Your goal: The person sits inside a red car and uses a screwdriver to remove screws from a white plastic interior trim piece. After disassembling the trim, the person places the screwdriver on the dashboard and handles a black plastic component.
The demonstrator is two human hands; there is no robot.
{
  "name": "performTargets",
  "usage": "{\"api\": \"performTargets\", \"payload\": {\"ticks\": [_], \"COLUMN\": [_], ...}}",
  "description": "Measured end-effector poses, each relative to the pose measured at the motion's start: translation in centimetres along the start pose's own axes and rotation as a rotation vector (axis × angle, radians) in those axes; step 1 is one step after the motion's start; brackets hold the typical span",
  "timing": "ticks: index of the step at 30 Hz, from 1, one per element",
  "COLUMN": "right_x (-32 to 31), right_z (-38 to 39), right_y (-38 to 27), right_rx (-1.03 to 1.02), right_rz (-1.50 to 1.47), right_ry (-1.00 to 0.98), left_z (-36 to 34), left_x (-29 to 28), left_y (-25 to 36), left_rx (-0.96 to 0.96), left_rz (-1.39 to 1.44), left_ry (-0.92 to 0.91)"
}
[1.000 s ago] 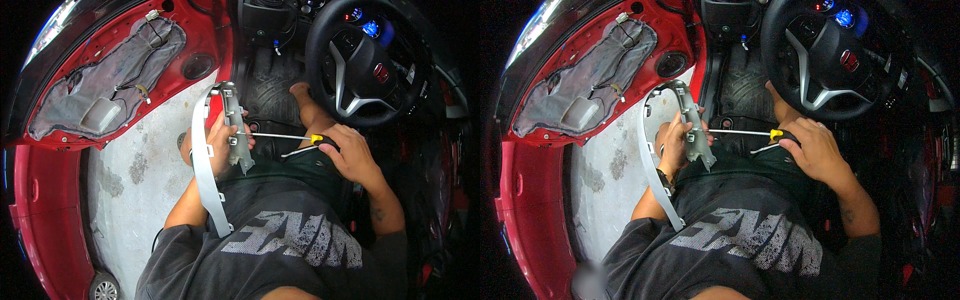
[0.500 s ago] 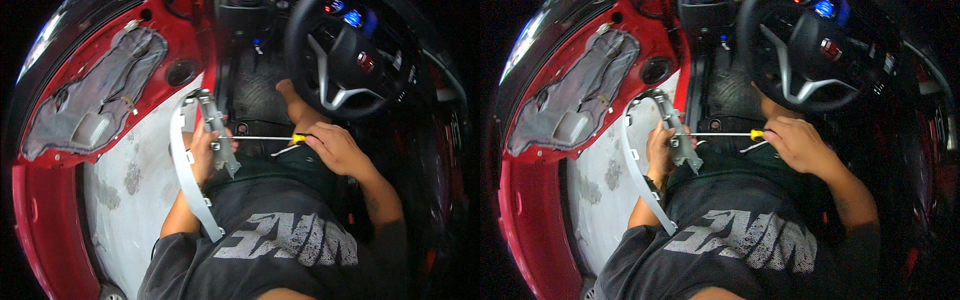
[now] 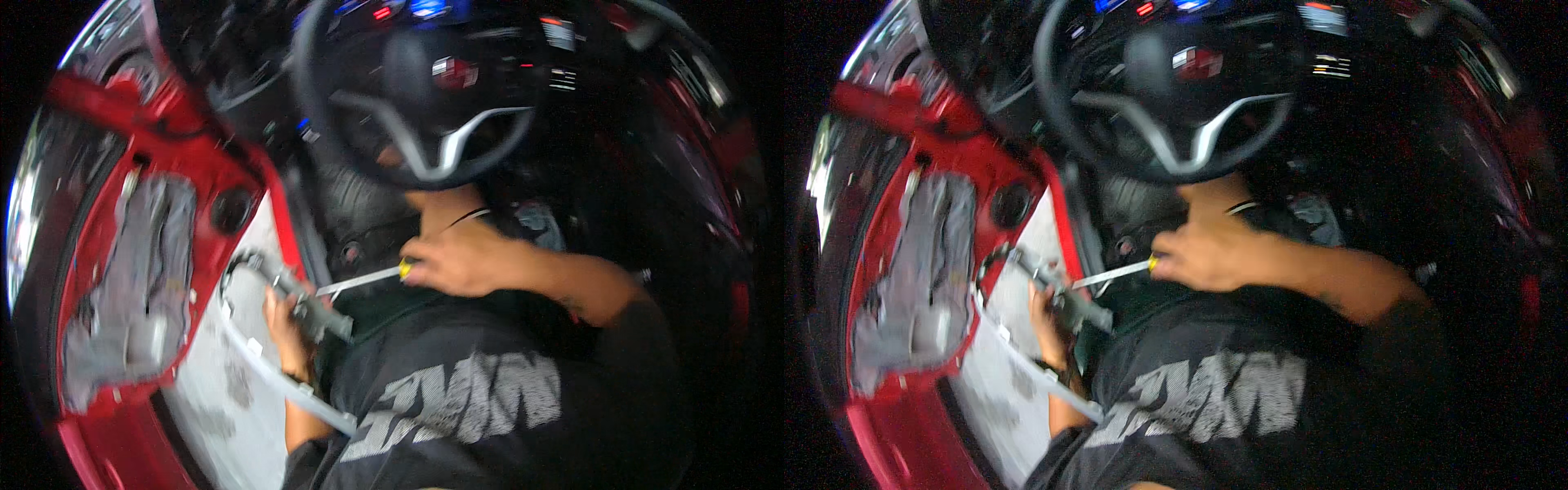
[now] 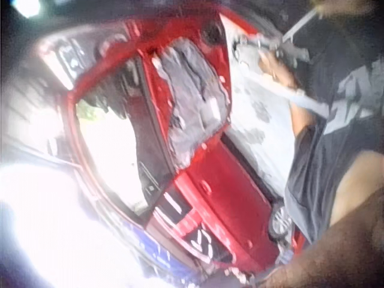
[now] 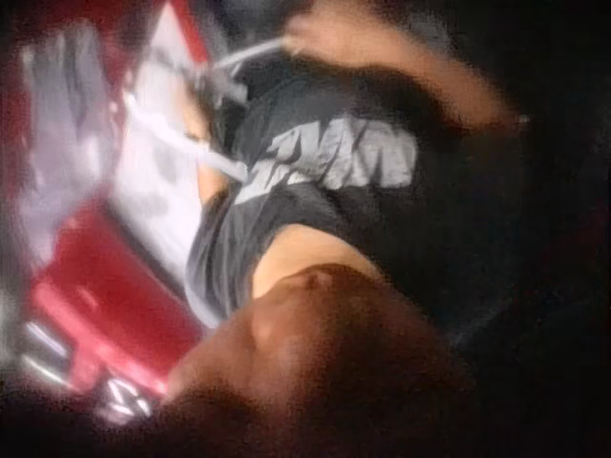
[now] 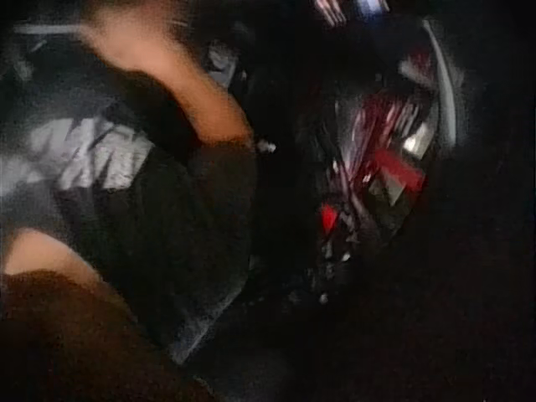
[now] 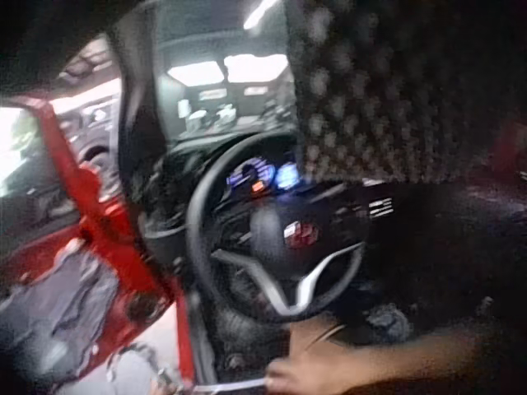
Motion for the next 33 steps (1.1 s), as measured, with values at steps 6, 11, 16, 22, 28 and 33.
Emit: {"api": "performTargets", "payload": {"ticks": [6,11,16,22,28,33], "right_x": [2.5,2.3,3.4,3.2,3.7,4.4], "right_z": [1.9,4.5,6.7,7.5,7.6,8.0], "right_y": [1.3,1.3,0.7,2.2,0.8,1.5], "right_rx": [0.017,0.130,0.053,0.099,0.230,0.106], "right_rz": [0.025,0.138,-0.179,0.019,-0.120,-0.074], "right_ry": [0.376,0.528,0.148,0.629,0.226,0.513], "left_z": [-0.2,0.4,0.8,1.1,1.2,1.2], "left_x": [2.8,3.5,4.2,5.1,6.2,6.3], "left_y": [0.5,-0.5,-0.7,-0.7,0.3,0.4], "left_rx": [-0.009,-0.051,-0.084,-0.113,-0.064,-0.097], "left_rz": [0.008,-0.106,-0.154,-0.165,-0.167,-0.171], "left_ry": [-0.091,-0.085,-0.069,-0.039,-0.080,-0.131]}}
Point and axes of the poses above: each hand's wrist, its own z-axis away from the middle knuckle, its own x-axis out of the palm, y = z × x, the point moved 8 cm from there along -z, towards the middle knuckle, and after that the axes turned 6 degrees about z, right-handed, at the moved point
